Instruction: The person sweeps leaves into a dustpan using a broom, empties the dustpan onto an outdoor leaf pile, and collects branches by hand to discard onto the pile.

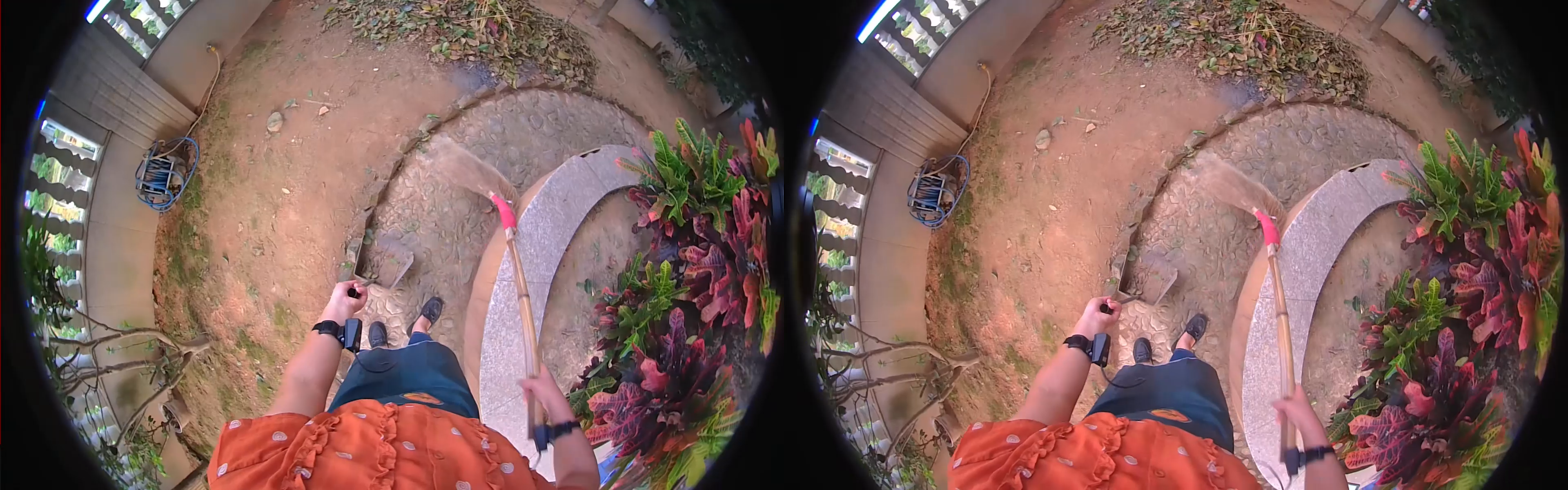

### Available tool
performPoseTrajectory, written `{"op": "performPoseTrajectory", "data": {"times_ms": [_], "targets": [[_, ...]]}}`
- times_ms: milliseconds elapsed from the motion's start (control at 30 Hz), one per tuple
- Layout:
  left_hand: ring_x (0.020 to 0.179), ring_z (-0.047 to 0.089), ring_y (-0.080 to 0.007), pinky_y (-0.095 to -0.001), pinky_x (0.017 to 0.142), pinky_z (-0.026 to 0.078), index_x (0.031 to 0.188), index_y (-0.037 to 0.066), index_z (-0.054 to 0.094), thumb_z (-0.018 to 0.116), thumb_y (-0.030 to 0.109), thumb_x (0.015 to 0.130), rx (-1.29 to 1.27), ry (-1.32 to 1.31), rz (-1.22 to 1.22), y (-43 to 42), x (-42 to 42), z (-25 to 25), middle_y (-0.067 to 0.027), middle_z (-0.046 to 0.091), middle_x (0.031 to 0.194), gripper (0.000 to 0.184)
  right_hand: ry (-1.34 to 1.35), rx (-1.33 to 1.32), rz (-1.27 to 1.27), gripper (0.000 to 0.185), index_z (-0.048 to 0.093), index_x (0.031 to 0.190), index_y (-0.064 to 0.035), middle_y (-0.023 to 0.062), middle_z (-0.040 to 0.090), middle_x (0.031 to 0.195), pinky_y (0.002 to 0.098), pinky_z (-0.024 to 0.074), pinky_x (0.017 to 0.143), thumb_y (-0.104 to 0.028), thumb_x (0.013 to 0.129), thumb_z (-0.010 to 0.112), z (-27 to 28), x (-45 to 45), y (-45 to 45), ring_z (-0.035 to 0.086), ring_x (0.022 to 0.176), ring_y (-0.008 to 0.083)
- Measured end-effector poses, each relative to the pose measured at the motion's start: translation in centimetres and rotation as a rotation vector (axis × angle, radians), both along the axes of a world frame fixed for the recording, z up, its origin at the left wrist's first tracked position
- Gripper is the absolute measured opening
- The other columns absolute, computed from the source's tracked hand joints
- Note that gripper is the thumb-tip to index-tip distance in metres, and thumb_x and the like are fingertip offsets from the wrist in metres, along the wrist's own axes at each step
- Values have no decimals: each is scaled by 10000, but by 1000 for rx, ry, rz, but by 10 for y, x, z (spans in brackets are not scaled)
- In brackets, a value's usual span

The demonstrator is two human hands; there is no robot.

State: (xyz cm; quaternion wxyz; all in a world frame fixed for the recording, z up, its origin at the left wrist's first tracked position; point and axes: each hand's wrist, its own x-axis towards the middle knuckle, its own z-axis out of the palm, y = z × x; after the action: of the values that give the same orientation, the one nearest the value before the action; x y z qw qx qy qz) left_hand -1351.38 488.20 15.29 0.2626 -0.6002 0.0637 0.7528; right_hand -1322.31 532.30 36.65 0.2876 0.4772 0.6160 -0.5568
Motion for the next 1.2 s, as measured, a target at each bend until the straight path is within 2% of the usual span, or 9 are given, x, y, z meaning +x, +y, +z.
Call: {"op": "performPoseTrajectory", "data": {"times_ms": [200, 333, 433, 667, 733, 800, 867, 1100, 1200], "targets": [[455, 428, -152, -252, 407, 401, 742, 31, 398, 439, 26, 812, -22, 62, -83, -34, 23, -50, -52, 425, 575, 81, -89, -105, -107, 552, 312, 1087, -22, 116, 532, 705, 352, 481, 401, -26, 685, 691, -71, 67, -95, 566, 495, 221], [464, 439, -153, -257, 414, 413, 766, 21, 398, 439, 15, 805, -41, 97, -109, -30, 26, -74, -56, 428, 589, 56, -105, -55, 221, 569, 408, 1107, 39, 118, 584, 830, 324, 508, 602, -122, 668, 732, -36, 159, -156, 594, 692, 194], [462, 435, -151, -254, 408, 410, 762, 24, 397, 444, 15, 806, -36, 68, -74, -14, 19, -76, -55, 427, 586, 65, -117, -102, 495, 512, 491, 1088, 30, 93, 590, 896, 299, 487, 694, -169, 684, 735, 56, 132, -177, 577, 783, 170], [457, 426, -147, -248, 397, 403, 751, 30, 393, 455, 16, 809, -39, 18, 19, -17, 38, -38, -51, 426, 580, 86, -151, -112, 200, 502, 514, 1074, 22, 81, 592, 866, 295, 485, 709, -185, 679, 746, 120, 163, -158, 573, 787, 166], [456, 423, -145, -246, 393, 400, 748, 32, 392, 458, 17, 809, -42, 18, 29, -21, 60, -22, -50, 425, 578, 91, -130, -117, 111, 500, 520, 1070, 19, 77, 593, 858, 293, 485, 714, -190, 678, 749, 115, 158, -139, 572, 788, 164], [455, 421, -144, -244, 390, 398, 745, 34, 391, 461, 17, 810, -55, 10, 43, -25, 90, -9, -49, 425, 576, 97, 71, 84, 442, 509, 485, 1093, 22, 80, 579, 786, 296, 498, 613, -160, 694, 743, 67, 166, -95, 585, 681, 164], [453, 418, -143, -242, 387, 396, 742, 36, 390, 464, 17, 811, -66, 2, 67, -26, 121, 2, -48, 424, 574, 103, -18, -44, 299, 468, 380, 1083, 15, 77, 536, 700, 305, 448, 382, -42, 727, 678, 44, 127, -69, 535, 436, 158], [455, 422, -142, -236, 398, 402, 734, 31, 399, 436, 30, 827, -45, -2, 266, -23, 210, 13, -50, 422, 567, 100, -17, 59, 555, 486, 314, 1040, 24, 130, 552, 704, 333, 458, 389, -14, 703, 662, -55, 91, -12, 572, 484, 198], [451, 432, -147, -247, 409, 425, 722, 31, 412, 414, 15, 815, -22, -47, 359, -35, 227, -26, -46, 425, 568, 94, -151, 114, 709, 457, 354, 1019, 40, 159, 581, 721, 348, 481, 438, -70, 709, 671, -32, 149, -16, 587, 493, 219]]}}
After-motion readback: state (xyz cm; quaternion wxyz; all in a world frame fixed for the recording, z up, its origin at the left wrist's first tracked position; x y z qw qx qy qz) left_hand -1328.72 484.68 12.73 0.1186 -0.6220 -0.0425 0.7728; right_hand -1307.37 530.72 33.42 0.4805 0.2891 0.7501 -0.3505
